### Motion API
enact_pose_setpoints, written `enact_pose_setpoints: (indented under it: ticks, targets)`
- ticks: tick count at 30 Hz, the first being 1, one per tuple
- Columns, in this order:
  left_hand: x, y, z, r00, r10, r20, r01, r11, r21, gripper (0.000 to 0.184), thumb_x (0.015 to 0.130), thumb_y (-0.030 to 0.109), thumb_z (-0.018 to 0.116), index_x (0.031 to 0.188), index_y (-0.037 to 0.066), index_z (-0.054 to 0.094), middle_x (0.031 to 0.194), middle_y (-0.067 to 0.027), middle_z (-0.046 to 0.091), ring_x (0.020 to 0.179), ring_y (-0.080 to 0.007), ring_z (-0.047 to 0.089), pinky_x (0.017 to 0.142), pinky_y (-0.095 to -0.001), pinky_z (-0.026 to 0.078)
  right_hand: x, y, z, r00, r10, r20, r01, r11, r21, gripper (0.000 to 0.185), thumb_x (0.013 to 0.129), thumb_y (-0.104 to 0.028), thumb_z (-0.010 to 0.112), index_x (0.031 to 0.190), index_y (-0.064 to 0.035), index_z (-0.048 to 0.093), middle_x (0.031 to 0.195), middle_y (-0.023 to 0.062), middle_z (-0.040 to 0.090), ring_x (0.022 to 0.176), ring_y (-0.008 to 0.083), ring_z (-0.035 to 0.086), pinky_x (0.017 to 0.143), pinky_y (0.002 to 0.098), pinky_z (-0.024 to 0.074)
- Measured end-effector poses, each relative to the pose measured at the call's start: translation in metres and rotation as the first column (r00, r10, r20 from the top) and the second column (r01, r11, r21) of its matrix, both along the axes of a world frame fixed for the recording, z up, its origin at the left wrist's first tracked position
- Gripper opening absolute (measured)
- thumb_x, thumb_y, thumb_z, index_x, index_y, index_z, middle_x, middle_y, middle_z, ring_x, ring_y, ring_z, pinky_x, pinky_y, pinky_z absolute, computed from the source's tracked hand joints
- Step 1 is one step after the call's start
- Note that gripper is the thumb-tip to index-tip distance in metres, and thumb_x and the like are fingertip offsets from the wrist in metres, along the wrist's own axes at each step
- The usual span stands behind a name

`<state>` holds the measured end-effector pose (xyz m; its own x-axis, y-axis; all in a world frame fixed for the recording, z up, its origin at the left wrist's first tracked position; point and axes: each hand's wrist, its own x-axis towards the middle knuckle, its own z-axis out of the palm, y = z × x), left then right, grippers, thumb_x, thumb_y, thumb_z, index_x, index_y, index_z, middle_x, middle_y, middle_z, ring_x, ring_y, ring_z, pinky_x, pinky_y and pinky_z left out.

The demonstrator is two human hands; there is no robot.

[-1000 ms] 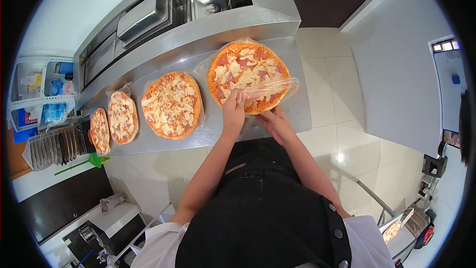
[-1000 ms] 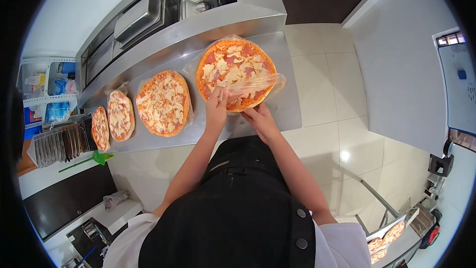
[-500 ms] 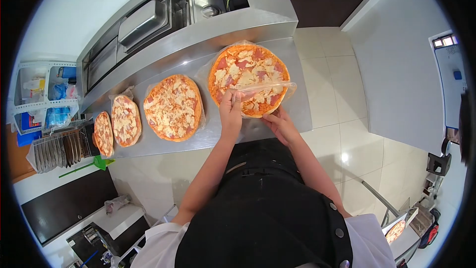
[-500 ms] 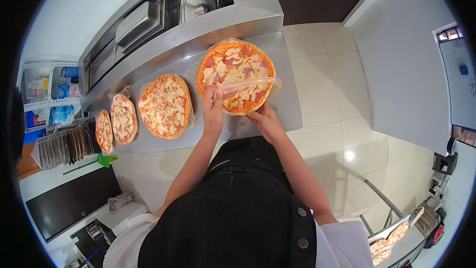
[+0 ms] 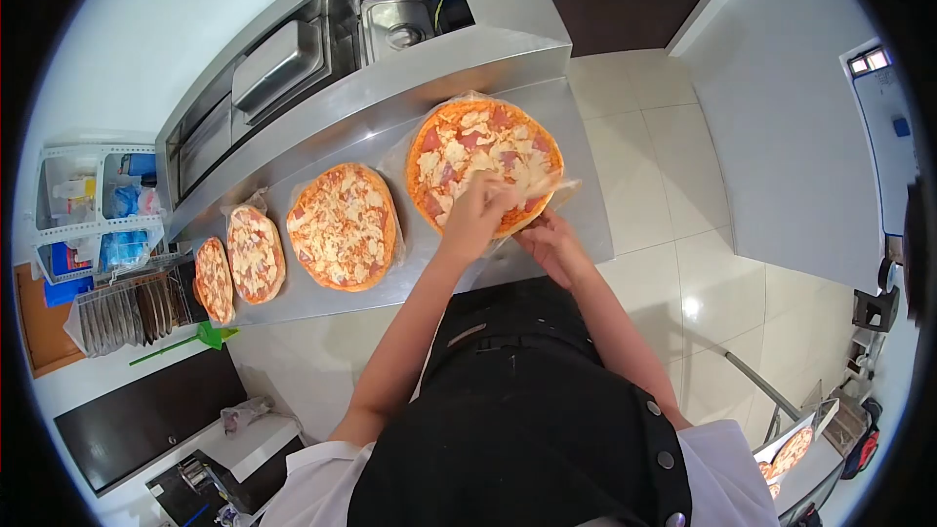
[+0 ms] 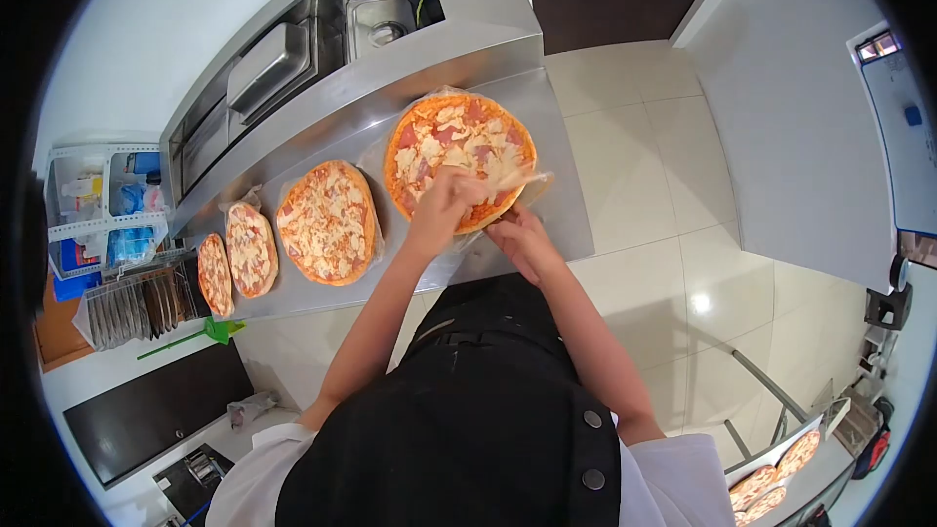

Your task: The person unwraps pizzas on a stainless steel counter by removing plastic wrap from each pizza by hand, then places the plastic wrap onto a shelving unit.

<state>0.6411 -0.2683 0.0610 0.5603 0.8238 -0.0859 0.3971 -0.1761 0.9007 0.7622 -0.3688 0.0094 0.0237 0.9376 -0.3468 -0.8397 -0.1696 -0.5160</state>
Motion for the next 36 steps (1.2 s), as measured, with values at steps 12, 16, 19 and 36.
enact_pose_setpoints:
  ticks: [12, 16, 19, 36]
  targets:
    - [0.041, 0.023, 0.012, 0.950, -0.221, -0.219, 0.279, 0.918, 0.284, 0.017, 0.088, 0.017, 0.050, 0.091, 0.001, 0.054, 0.080, -0.0066, 0.061, 0.068, -0.0231, 0.056, 0.065, -0.0309, 0.042, 0.013, 0.035, 0.008, 0.846, -0.223, -0.485, 0.261, 0.965, 0.012, 0.055, 0.086, -0.041, 0.041, 0.130, -0.0070, 0.040, 0.128, 0.0141, 0.046, 0.116, 0.0246, 0.045, 0.099, 0.0338, 0.0335]
    - [0.045, 0.017, 0.013, 0.990, -0.118, -0.074, 0.134, 0.951, 0.280, 0.017, 0.090, 0.018, 0.048, 0.091, 0.001, 0.053, 0.078, -0.0070, 0.060, 0.068, -0.0227, 0.054, 0.064, -0.0308, 0.041, 0.008, 0.044, 0.002, 0.800, -0.235, -0.553, 0.296, 0.955, 0.024, 0.061, 0.086, -0.049, 0.037, 0.132, -0.0079, 0.038, 0.132, 0.0133, 0.044, 0.119, 0.0251, 0.043, 0.099, 0.0345, 0.0325]
    - [0.044, 0.016, 0.017, 1.000, -0.010, -0.013, 0.012, 0.983, 0.182, 0.018, 0.091, 0.018, 0.046, 0.091, 0.001, 0.052, 0.078, -0.0077, 0.058, 0.068, -0.0220, 0.053, 0.064, -0.0306, 0.041, -0.001, 0.049, -0.007, 0.779, -0.228, -0.584, 0.306, 0.952, 0.035, 0.066, 0.086, -0.054, 0.034, 0.133, -0.0085, 0.037, 0.134, 0.0125, 0.042, 0.121, 0.0255, 0.041, 0.100, 0.0354, 0.0319]
    - [0.022, 0.063, 0.024, 0.978, -0.147, -0.145, 0.132, 0.985, -0.108, 0.024, 0.091, 0.027, 0.050, 0.089, 0.004, 0.050, 0.072, -0.0058, 0.053, 0.061, -0.0187, 0.048, 0.061, -0.0286, 0.041, -0.002, 0.033, -0.013, 0.984, -0.176, -0.009, 0.176, 0.976, 0.126, 0.061, 0.088, -0.041, 0.049, 0.136, -0.0076, 0.031, 0.138, 0.0121, 0.035, 0.124, 0.0213, 0.036, 0.100, 0.0332, 0.0297]
